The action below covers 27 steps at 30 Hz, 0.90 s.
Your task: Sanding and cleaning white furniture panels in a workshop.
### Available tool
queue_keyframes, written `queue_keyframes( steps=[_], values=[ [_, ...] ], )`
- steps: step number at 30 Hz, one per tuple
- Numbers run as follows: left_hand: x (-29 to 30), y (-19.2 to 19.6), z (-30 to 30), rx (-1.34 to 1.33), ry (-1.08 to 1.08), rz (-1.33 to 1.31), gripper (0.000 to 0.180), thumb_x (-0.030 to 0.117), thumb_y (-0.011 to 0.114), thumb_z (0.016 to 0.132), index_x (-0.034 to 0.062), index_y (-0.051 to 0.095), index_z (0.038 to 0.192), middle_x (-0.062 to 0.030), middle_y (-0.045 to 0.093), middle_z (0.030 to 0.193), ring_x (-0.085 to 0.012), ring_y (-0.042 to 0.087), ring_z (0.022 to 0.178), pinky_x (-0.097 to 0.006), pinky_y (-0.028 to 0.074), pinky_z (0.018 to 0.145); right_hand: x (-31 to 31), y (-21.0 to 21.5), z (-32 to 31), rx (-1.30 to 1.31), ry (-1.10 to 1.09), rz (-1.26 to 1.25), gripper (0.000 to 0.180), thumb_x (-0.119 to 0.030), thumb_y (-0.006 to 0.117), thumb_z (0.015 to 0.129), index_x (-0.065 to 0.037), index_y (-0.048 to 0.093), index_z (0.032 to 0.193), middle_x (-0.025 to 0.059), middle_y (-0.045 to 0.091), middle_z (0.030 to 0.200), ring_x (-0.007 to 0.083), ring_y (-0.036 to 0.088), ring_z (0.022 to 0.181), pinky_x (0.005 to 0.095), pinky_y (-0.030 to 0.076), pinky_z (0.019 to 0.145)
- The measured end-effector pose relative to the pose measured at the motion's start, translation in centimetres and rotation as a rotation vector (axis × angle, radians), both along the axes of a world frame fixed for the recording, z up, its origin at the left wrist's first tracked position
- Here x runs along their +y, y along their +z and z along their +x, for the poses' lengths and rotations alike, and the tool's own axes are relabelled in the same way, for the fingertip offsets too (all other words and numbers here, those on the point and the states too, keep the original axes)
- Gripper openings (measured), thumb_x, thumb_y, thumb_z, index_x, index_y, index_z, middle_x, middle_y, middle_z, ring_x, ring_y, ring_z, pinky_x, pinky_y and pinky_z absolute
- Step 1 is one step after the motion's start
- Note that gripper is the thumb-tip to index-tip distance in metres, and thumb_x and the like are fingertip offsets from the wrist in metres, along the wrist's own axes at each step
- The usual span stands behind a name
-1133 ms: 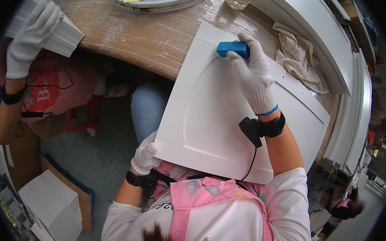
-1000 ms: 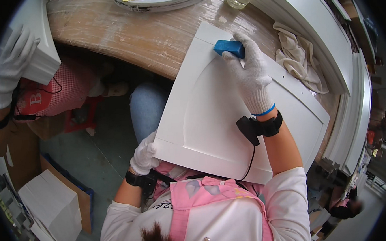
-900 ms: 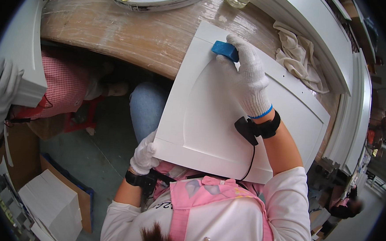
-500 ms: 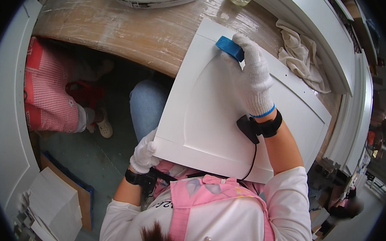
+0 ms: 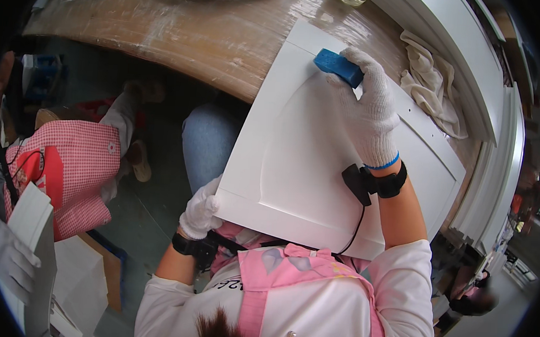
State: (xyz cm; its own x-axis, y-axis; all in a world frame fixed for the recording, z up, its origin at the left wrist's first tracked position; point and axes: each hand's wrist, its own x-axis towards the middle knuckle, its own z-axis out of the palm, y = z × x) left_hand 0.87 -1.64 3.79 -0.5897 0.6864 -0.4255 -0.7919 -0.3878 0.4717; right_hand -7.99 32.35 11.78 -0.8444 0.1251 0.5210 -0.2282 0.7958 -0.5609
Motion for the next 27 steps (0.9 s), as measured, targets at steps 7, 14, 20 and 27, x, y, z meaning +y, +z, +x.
queue_keyframes(
  steps=[7,14,20,27],
  values=[
    [0.1,-0.3,0.1,0.033,0.008,0.001,0.072,0.036,0.073,0.084,-0.0041,0.044,0.136,-0.0128,0.060,0.124,-0.0205,0.063,0.108,-0.029,0.054,0.084,0.9,-0.9,-0.3,0.010,0.026,0.039,0.039,-0.006,0.076,0.080,-0.001,0.058,0.114,0.0156,0.065,0.107,0.0279,0.066,0.090,0.0336,0.053,0.080],
    [0.1,-0.4,0.1,-0.024,0.012,0.027,0.084,0.035,0.078,0.080,-0.0053,0.038,0.141,-0.0143,0.058,0.130,-0.0230,0.061,0.115,-0.032,0.052,0.093,0.3,0.5,-0.1,-0.100,-0.066,0.008,0.042,-0.005,0.076,0.082,-0.003,0.057,0.120,0.0119,0.064,0.116,0.0214,0.063,0.107,0.0318,0.050,0.093],
    [0.5,-0.2,0.0,-0.038,0.023,0.067,0.086,0.033,0.079,0.078,-0.0054,0.037,0.143,-0.0140,0.058,0.131,-0.0231,0.060,0.117,-0.033,0.050,0.096,0.0,0.7,0.2,-0.100,0.022,0.028,0.039,-0.009,0.077,0.081,-0.001,0.058,0.115,0.0160,0.065,0.108,0.0274,0.065,0.095,0.0336,0.052,0.083],
    [0.2,-0.4,0.1,-0.031,0.015,0.090,0.083,0.031,0.078,0.079,-0.0049,0.038,0.143,-0.0136,0.057,0.133,-0.0234,0.059,0.118,-0.033,0.050,0.096,-0.6,0.3,0.4,-0.055,-0.046,0.078,0.039,-0.010,0.077,0.081,0.000,0.059,0.113,0.0158,0.066,0.105,0.0277,0.066,0.096,0.0343,0.052,0.084]
  ],
)
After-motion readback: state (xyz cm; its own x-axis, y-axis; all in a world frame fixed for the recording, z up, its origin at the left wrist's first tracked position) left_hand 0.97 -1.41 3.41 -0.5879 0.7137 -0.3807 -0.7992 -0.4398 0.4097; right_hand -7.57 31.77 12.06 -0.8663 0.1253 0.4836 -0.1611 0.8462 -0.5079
